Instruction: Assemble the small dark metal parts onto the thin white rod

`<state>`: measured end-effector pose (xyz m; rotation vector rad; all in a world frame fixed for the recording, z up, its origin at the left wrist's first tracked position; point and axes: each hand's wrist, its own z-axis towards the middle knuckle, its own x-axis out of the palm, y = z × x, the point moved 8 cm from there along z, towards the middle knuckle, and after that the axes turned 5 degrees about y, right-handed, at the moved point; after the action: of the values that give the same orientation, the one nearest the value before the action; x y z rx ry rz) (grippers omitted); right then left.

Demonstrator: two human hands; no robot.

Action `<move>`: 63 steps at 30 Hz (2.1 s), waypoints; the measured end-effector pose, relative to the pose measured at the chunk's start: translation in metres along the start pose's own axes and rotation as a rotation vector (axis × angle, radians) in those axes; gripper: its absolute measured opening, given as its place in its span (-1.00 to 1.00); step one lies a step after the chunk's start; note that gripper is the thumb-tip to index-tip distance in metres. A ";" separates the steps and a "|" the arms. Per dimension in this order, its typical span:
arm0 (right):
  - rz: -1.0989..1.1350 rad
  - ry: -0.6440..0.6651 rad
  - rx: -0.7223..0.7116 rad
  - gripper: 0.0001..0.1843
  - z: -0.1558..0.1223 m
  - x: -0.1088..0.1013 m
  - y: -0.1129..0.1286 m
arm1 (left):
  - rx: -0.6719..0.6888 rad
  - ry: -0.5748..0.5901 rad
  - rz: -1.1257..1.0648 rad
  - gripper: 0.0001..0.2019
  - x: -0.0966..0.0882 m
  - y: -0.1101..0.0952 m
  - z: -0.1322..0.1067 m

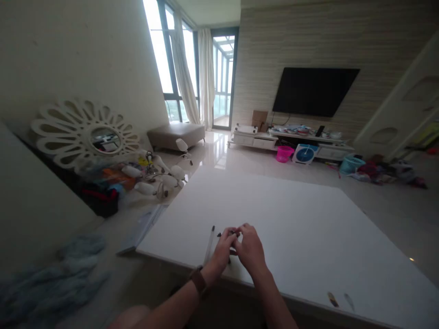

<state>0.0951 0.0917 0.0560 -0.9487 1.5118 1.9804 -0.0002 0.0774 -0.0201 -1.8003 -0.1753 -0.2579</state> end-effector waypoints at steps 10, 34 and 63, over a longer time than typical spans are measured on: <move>0.028 0.039 0.043 -0.89 0.008 0.003 -0.015 | -0.003 0.027 0.087 -0.65 0.004 0.001 0.004; 0.031 0.077 0.051 -0.91 0.006 0.008 -0.033 | -0.001 0.005 0.124 -0.71 0.005 -0.002 0.010; 0.108 0.007 0.028 -0.80 0.007 0.005 -0.013 | 0.063 -0.105 0.186 -0.68 -0.005 -0.018 -0.001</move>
<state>0.0991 0.1018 0.0453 -0.8808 1.6217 2.0265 -0.0097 0.0814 -0.0045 -1.7553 -0.0880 -0.0248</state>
